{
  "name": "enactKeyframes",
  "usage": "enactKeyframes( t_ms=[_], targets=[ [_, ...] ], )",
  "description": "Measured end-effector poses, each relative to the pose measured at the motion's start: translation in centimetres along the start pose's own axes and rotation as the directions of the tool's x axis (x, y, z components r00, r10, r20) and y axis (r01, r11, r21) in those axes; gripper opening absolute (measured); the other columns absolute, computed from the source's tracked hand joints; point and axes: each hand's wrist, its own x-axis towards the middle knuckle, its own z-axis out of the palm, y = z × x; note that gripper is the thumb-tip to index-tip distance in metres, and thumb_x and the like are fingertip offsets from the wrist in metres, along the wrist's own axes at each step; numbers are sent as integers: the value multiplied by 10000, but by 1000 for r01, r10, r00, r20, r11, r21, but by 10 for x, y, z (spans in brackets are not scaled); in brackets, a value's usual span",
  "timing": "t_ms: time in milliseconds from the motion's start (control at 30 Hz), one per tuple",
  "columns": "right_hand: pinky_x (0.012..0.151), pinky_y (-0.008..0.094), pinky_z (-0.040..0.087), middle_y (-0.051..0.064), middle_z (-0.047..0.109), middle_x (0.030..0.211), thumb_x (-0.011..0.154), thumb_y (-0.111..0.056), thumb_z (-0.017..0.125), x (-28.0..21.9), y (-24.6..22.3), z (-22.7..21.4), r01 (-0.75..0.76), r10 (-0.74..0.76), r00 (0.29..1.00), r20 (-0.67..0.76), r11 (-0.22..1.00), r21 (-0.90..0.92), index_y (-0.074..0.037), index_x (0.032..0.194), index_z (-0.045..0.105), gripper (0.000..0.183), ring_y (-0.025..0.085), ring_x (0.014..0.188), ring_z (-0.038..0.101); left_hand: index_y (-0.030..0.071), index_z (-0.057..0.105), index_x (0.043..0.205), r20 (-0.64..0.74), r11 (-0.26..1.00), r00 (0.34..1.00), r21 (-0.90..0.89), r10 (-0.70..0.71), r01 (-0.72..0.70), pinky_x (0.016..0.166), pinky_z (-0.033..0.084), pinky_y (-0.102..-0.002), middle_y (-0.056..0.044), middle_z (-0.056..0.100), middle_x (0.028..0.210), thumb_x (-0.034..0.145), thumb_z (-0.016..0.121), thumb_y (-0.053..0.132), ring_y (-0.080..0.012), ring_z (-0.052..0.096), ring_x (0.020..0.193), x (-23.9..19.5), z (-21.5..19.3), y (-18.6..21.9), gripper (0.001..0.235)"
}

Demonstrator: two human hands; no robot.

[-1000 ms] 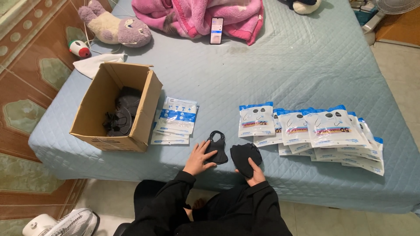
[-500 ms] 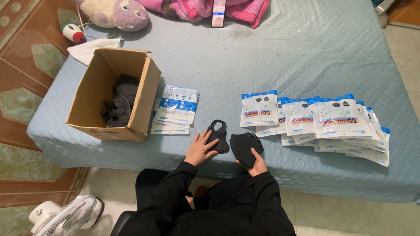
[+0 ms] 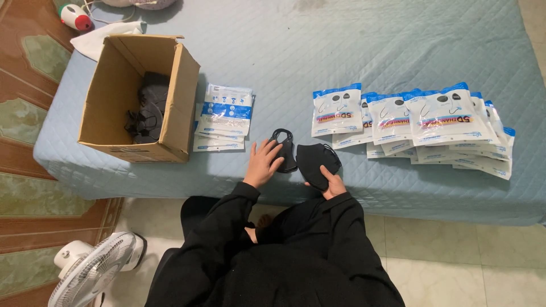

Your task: The person sits on the floor and sorts black face masks, taking them from a cardboard box and arranging them into a neat stack on the bed. The person handles the masks by hand, occasionally picking up a single mask to place it on the pile.

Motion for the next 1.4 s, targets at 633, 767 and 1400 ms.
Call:
enactKeyframes(
  t_ms=[633, 767, 1400],
  targets=[
    [975, 493, 588, 243, 666, 1317, 913, -113, 814, -17, 7, 15, 62, -66, 997, -40, 995, -82, 74, 1373, 596, 543, 373, 1171, 679, 231, 634, 958, 22, 992, 999, -118, -37, 40, 973, 410, -373, 68, 703, 867, 934, 732, 319, -162, 680, 899, 15, 8, 33, 134],
    [802, 602, 636, 282, 720, 1154, 936, -126, 797, -8, 4, 4, 56, -55, 998, -35, 998, 20, 123, 1142, 696, 338, 429, 1004, 729, 154, 749, 1063, 67, 817, 968, -524, -243, 242, 846, 566, -382, -65, 778, 941, 922, 755, 170, -240, 742, 933, 25, -40, 37, 142],
    [815, 647, 631, 228, 717, 1173, 950, -182, 774, 1, -1, 0, 0, 6, 999, -50, 993, 114, 62, 1102, 740, 289, 420, 1042, 708, 150, 724, 1300, 125, 828, 931, -427, -343, 363, 890, 545, -494, -190, 756, 860, 935, 697, 252, -405, 708, 960, -3, -12, -48, 380]
  ],
)
